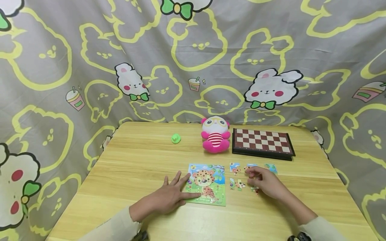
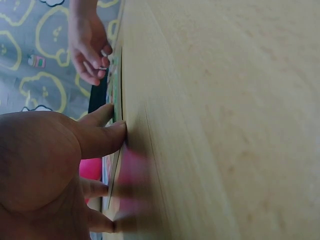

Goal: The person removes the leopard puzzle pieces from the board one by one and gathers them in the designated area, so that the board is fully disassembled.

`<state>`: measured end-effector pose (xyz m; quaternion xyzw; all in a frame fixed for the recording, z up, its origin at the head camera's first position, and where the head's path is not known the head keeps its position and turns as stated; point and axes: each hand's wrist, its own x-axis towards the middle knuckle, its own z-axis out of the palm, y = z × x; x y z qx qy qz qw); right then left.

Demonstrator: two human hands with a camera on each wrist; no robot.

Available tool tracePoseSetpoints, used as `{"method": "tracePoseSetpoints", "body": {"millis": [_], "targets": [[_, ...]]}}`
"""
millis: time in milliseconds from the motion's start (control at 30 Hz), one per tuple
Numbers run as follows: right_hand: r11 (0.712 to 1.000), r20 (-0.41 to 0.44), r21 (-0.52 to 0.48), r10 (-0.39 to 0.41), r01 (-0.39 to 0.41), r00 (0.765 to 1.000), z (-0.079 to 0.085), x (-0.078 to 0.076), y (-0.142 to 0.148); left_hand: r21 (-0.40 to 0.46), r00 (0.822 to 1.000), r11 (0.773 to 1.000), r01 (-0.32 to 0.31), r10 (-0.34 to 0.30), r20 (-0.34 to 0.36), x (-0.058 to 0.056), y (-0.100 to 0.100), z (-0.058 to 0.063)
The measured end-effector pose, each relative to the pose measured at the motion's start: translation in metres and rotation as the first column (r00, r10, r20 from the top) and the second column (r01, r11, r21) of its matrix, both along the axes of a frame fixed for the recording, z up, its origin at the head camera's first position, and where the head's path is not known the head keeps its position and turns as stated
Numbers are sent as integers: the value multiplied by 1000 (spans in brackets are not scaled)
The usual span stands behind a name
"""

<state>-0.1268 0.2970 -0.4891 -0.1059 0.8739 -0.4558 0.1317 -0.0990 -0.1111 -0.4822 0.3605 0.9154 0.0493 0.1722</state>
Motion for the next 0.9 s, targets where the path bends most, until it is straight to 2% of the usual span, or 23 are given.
{"method": "tracePoseSetpoints", "body": {"millis": [233, 500, 900], "targets": [[1000, 8, -7, 17, -16, 1000, 0, -4, -18, -2, 1000, 1000, -2, 2, -1, 0, 0, 0], [992, 11, -93, 84, -83, 996, 1, -5, -41, -2, 1000, 1000, -2, 2, 0, 0, 0, -1], [988, 32, -102, 122, -119, 992, -1, -7, -71, -3, 1000, 1000, -3, 3, -1, 0, 0, -2]]}}
